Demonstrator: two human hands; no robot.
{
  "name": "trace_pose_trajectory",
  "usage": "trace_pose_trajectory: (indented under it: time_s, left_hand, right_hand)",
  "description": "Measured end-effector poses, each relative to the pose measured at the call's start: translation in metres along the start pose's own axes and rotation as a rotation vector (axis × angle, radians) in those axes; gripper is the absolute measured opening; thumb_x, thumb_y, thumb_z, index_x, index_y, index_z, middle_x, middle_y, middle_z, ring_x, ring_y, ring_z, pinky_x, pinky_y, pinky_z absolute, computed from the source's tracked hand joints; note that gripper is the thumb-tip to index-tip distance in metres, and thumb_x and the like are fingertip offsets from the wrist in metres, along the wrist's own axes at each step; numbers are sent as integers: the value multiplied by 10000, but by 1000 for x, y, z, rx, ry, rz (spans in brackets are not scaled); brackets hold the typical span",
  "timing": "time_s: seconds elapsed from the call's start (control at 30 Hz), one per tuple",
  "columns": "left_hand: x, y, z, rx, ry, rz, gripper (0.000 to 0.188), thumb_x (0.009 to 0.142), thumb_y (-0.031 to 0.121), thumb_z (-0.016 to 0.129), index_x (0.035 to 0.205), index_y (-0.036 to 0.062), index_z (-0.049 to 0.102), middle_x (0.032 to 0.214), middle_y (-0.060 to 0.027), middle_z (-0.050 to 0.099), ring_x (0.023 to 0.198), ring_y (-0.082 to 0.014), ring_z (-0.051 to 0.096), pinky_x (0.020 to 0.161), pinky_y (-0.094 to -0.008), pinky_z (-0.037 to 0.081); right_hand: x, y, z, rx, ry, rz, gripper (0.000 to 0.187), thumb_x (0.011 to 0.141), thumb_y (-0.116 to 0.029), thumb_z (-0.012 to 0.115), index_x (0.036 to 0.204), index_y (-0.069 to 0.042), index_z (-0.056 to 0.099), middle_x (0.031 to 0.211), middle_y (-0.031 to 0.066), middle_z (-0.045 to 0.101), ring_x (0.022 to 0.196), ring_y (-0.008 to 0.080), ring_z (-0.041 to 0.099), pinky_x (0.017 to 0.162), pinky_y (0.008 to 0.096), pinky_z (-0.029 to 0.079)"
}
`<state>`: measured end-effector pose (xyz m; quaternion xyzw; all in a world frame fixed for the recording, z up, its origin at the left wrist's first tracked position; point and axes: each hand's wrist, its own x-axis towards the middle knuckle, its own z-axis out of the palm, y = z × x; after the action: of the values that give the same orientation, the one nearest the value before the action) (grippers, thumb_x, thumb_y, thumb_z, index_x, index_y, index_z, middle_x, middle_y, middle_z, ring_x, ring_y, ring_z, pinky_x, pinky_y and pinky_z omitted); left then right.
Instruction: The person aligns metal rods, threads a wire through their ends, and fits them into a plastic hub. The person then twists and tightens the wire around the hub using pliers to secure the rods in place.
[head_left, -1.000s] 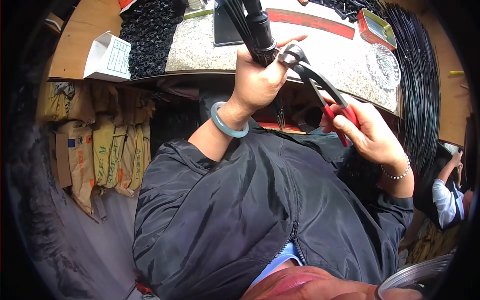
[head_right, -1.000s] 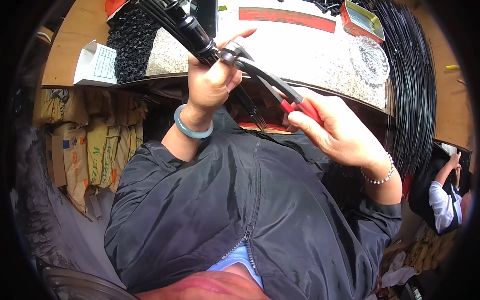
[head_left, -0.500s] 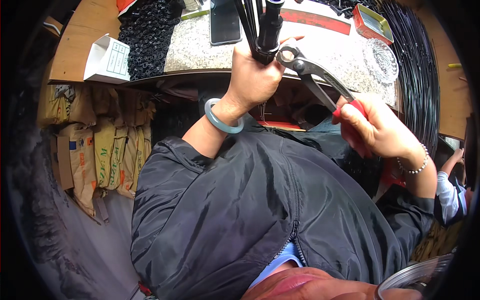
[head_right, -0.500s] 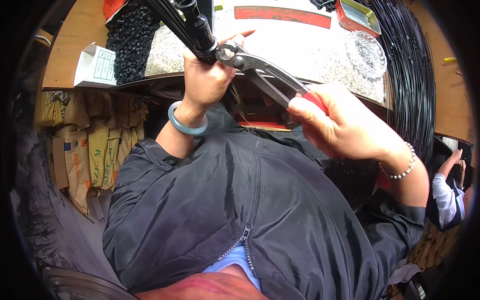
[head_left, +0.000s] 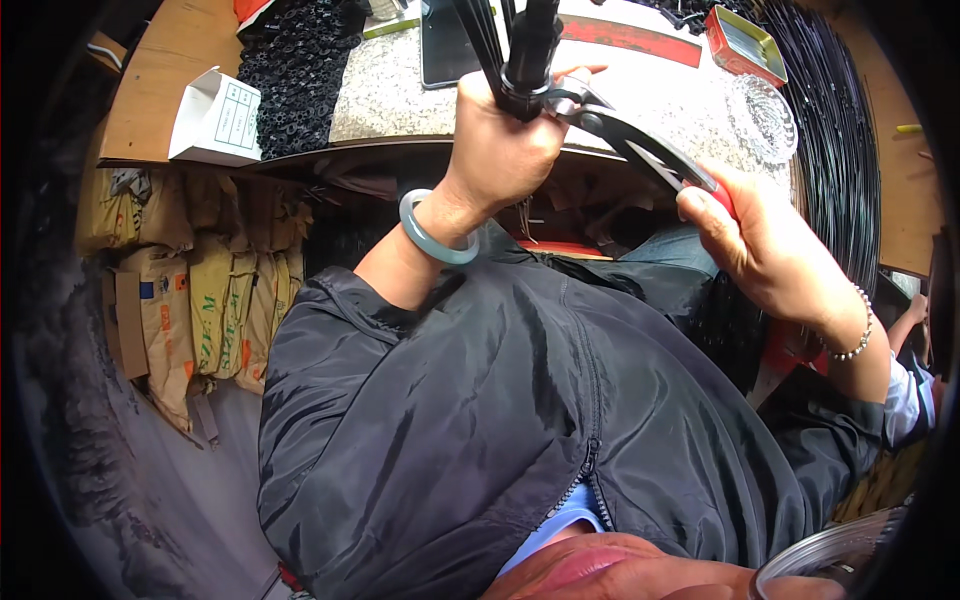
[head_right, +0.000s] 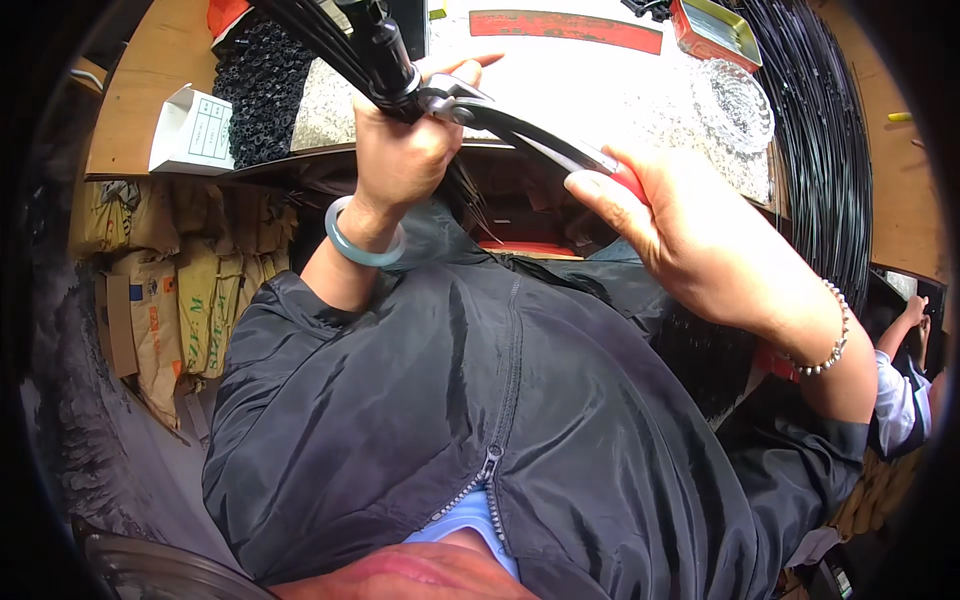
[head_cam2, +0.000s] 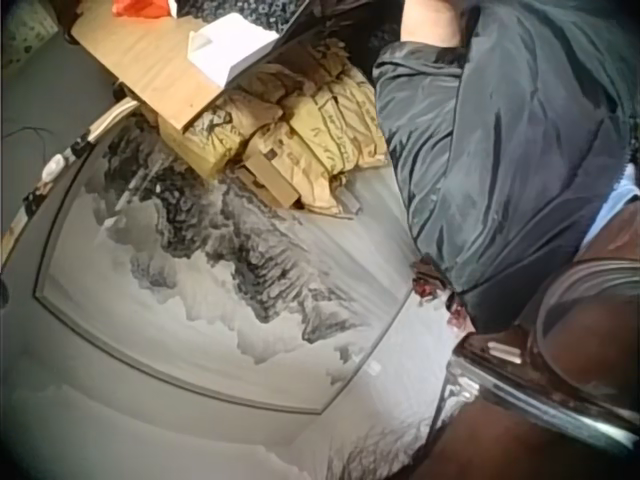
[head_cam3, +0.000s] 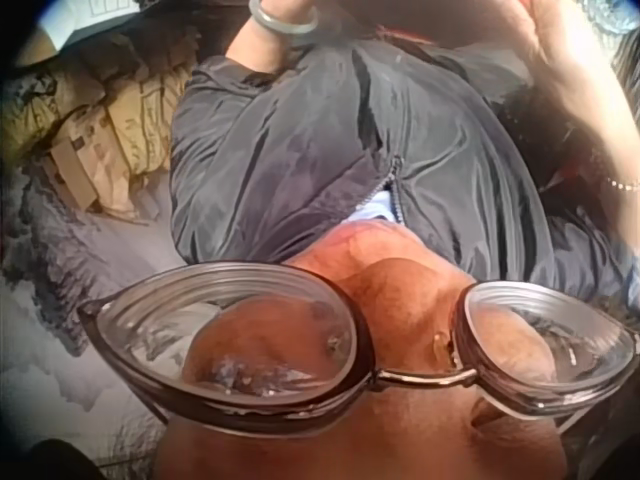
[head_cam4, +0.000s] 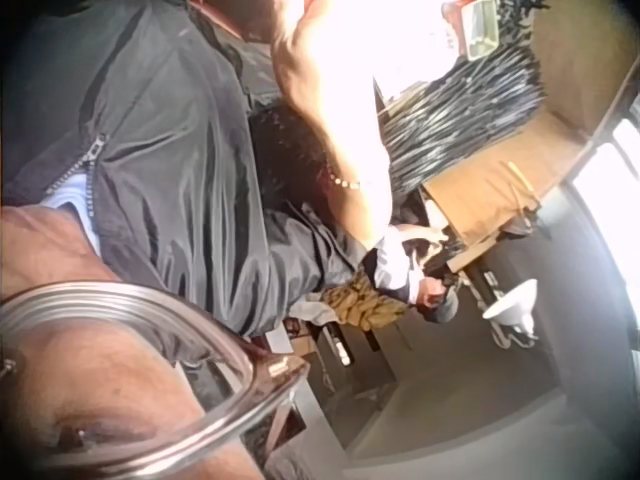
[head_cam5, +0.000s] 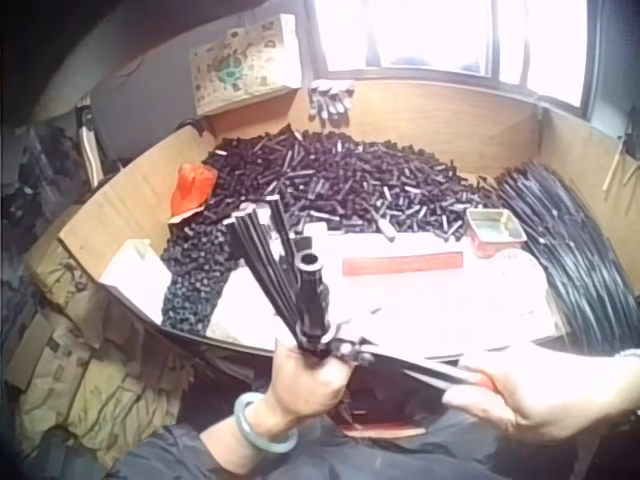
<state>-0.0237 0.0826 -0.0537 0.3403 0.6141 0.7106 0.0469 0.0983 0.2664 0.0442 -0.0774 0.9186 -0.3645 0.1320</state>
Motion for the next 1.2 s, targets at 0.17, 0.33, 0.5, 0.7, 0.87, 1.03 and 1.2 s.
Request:
trace_pose_trajectory:
  time_s: [0.17, 0.33, 0.5, 0.7, 0.87, 1.03, 1.2]
  left_hand:
    - [8, -4, -9, 206, 22, 272, 413, 750, -145, 470, 1125, -38, 606, 740, -17, 626, 545, 4, 462, 543, -157, 416]
    - [0, -5, -8, 16, -2, 72, 503, 691, -174, 454, 1153, -33, 593, 659, 18, 567, 477, -2, 433, 531, -146, 407]
    - [1, -7, -1, 67, 13, 215, 236, 805, -63, 589, 1025, -25, 666, 689, 24, 600, 594, -2, 476, 529, -165, 368]
    - [0, -9, -2, 151, 141, 258, 173, 833, -51, 582, 988, -46, 658, 655, 26, 596, 541, 6, 451, 474, -176, 349]
    - [-10, -1, -1, -86, 194, 87, 162, 861, -22, 561, 1004, -39, 636, 651, -12, 594, 426, -14, 456, 384, -172, 349]
    - [-27, 11, -4, 61, 199, 224, 109, 880, 35, 578, 898, -52, 642, 817, -103, 672, 465, -49, 530, 407, -200, 421]
    - [-58, 30, -12, -363, 387, 99, 219, 926, 195, 556, 965, -11, 620, 853, -110, 635, 703, -151, 645, 652, -284, 543]
  right_hand:
    - [2, 4, 12, 58, 51, -32, 275, 950, -206, 499, 1073, 40, 507, 703, 124, 501, 633, 211, 467, 605, 321, 408]
    - [0, 8, 18, 71, 41, 4, 327, 951, -212, 506, 1143, 51, 476, 618, 64, 448, 556, 139, 397, 546, 296, 385]
    - [-4, 1, 14, -15, 79, -23, 347, 946, -230, 515, 1126, 64, 475, 642, 100, 489, 572, 185, 439, 572, 322, 405]
    - [6, 9, 16, -260, 114, 58, 267, 917, -218, 538, 1030, 18, 488, 805, 226, 566, 772, 375, 577, 689, 394, 449]
    - [23, 142, 63, -487, 369, 63, 340, 894, -202, 567, 1156, -6, 473, 1055, 220, 545, 948, 363, 563, 819, 391, 456]
    - [44, 132, 79, -868, 651, 82, 431, 842, -227, 630, 1189, -25, 473, 1136, 197, 524, 1030, 353, 528, 862, 437, 415]
    - [-19, 50, 128, -14, -125, -195, 474, 749, -227, 737, 1114, 11, 549, 1025, 181, 595, 985, 355, 564, 842, 410, 456]
